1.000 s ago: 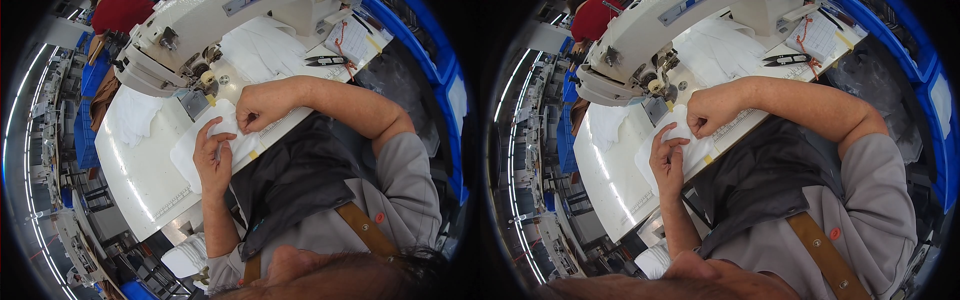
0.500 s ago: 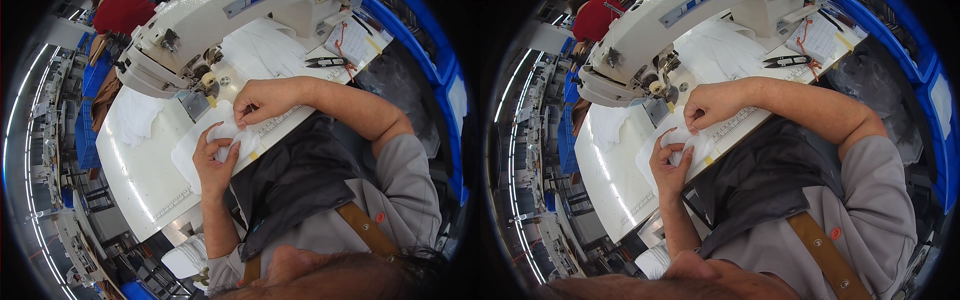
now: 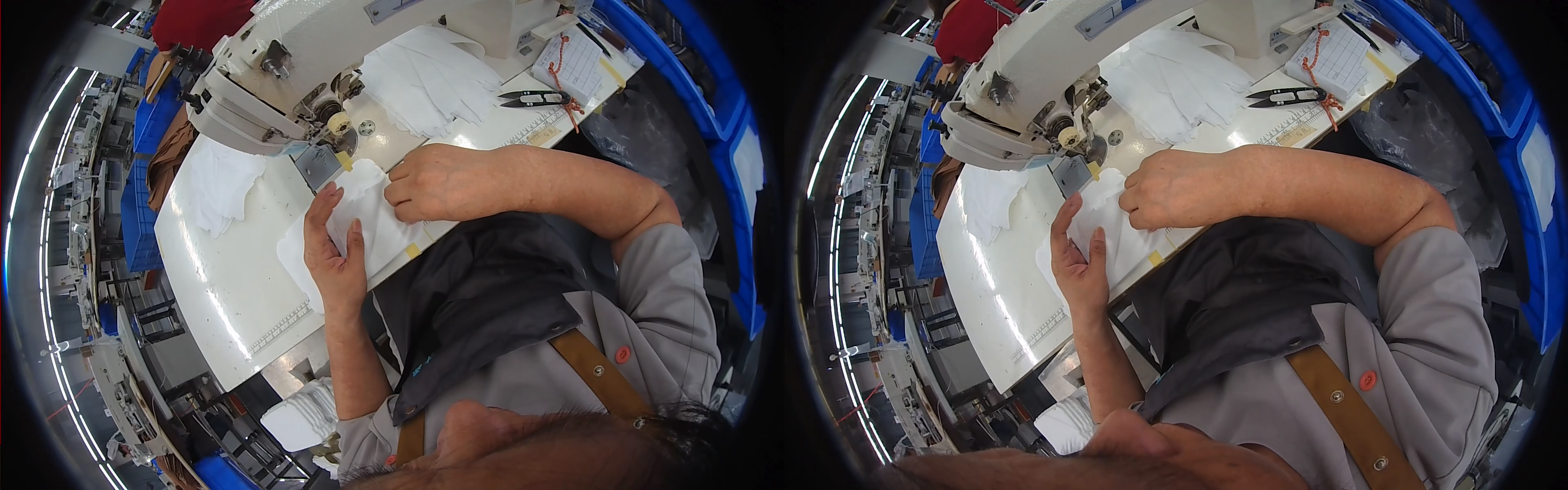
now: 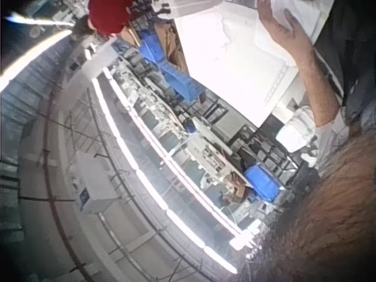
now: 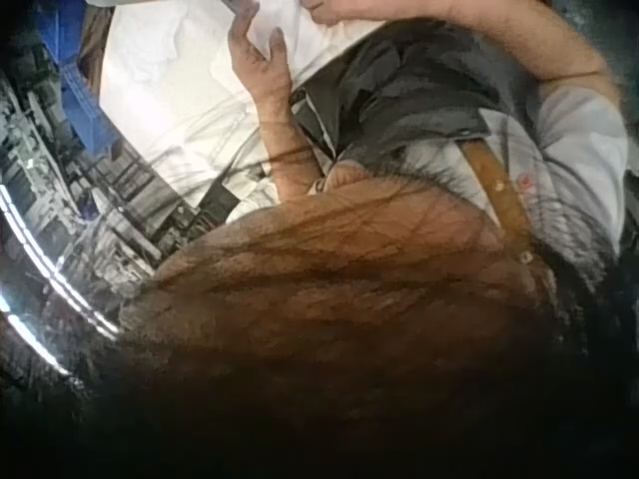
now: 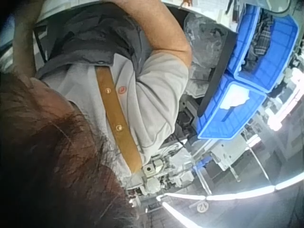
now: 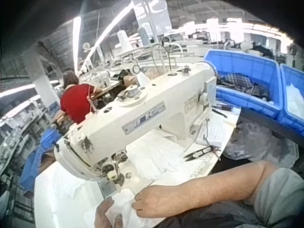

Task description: Sewing white fabric pieces using an industrial sewing machine.

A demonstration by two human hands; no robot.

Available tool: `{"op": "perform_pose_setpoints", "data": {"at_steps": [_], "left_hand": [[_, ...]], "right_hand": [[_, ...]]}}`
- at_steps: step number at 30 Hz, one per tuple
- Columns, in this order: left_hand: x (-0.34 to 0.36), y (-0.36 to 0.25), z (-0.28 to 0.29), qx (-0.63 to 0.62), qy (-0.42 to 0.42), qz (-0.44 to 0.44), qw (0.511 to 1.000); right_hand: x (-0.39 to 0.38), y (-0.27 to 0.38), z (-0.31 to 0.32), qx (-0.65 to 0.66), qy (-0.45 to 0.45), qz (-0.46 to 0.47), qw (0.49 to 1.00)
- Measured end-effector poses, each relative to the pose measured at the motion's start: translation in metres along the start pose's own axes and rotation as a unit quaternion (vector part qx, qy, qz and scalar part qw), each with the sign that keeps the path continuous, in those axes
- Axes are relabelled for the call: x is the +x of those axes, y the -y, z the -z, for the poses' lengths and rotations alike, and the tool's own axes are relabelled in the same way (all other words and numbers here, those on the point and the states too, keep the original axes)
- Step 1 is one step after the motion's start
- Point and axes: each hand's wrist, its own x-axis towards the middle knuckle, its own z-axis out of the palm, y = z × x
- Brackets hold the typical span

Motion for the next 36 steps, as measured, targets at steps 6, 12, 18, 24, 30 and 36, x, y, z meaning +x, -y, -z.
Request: {"op": "perform_pose_setpoints", "data": {"at_steps": [6,12,18,24,30,36], "left_hand": [[-0.001,-0.008,0.009,0.105,0.11,0.055,0.987],[0.001,-0.01,0.007,0.156,0.138,-0.044,0.977],[0.002,-0.021,0.008,0.124,0.183,-0.023,0.975],[-0.002,-0.008,0.008,0.183,0.146,-0.018,0.972],[-0.001,-0.008,0.008,0.18,0.152,-0.003,0.972],[-0.001,-0.006,0.009,0.18,0.148,0.003,0.972]], "right_hand": [[0.008,-0.005,0.006,0.059,0.034,-0.031,0.997],[0.007,-0.013,-0.005,0.113,0.011,-0.043,0.993],[0.007,-0.013,-0.003,0.128,0.022,-0.055,0.99],[0.001,-0.011,0.004,0.153,0.016,-0.054,0.987],[0.011,-0.01,0.002,0.129,0.034,-0.051,0.99],[0.018,-0.009,0.004,0.084,0.058,-0.044,0.994]]}}
